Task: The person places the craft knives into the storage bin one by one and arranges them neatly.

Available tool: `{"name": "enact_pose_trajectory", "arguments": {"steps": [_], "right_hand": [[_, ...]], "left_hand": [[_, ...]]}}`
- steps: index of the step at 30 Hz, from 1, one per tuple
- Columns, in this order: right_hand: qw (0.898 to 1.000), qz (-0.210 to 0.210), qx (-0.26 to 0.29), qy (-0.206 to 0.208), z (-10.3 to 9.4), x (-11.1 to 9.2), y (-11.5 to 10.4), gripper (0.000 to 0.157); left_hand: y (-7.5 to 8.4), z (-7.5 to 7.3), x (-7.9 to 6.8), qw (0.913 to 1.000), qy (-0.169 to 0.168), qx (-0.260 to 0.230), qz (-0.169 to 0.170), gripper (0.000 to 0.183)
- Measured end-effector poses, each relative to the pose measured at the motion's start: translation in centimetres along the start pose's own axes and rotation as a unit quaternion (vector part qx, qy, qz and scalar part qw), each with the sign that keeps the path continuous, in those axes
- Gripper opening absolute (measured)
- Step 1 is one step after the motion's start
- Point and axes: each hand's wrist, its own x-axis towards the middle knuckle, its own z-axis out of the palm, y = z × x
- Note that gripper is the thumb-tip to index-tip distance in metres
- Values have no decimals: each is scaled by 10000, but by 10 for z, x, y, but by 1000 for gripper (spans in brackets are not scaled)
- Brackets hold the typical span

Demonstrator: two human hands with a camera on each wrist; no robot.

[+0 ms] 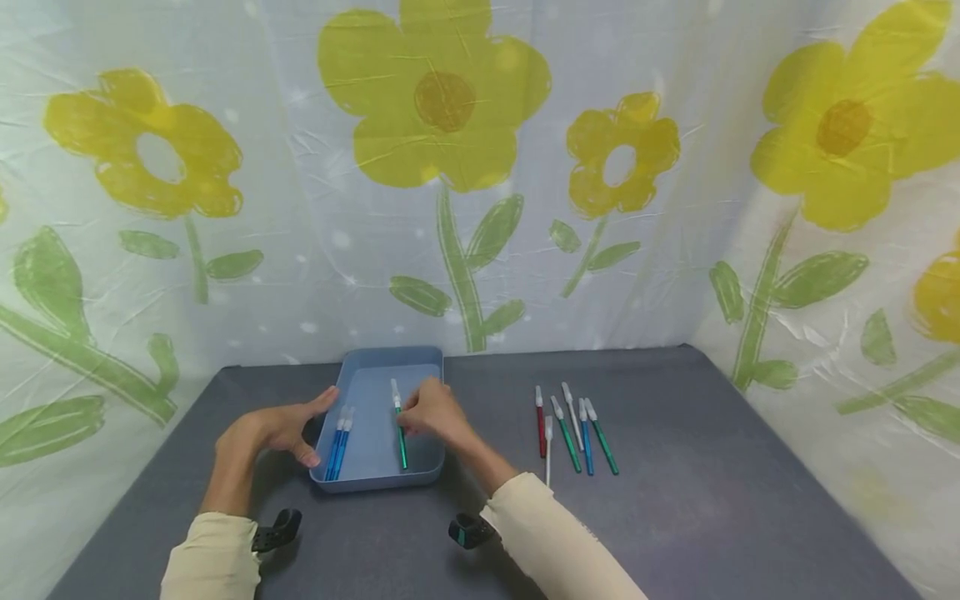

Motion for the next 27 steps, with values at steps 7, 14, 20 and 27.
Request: {"name": "enact_pose_trajectory", "arguments": {"steps": [7,14,20,27], "right_hand": [[9996,258,104,37,38,13,-9,8],[9977,669,-34,97,65,26,-14,14],[9943,1053,140,114,77,32,-19,17],[9936,1123,-12,125,82,36,-24,17]], "left_hand": [[-1,-1,0,9999,-13,147,72,132],[-1,-1,1,9999,-26,168,-1,133],[0,1,1,9999,-5,111,33,132],[-2,-1,0,10000,-10,78,8,131]]}}
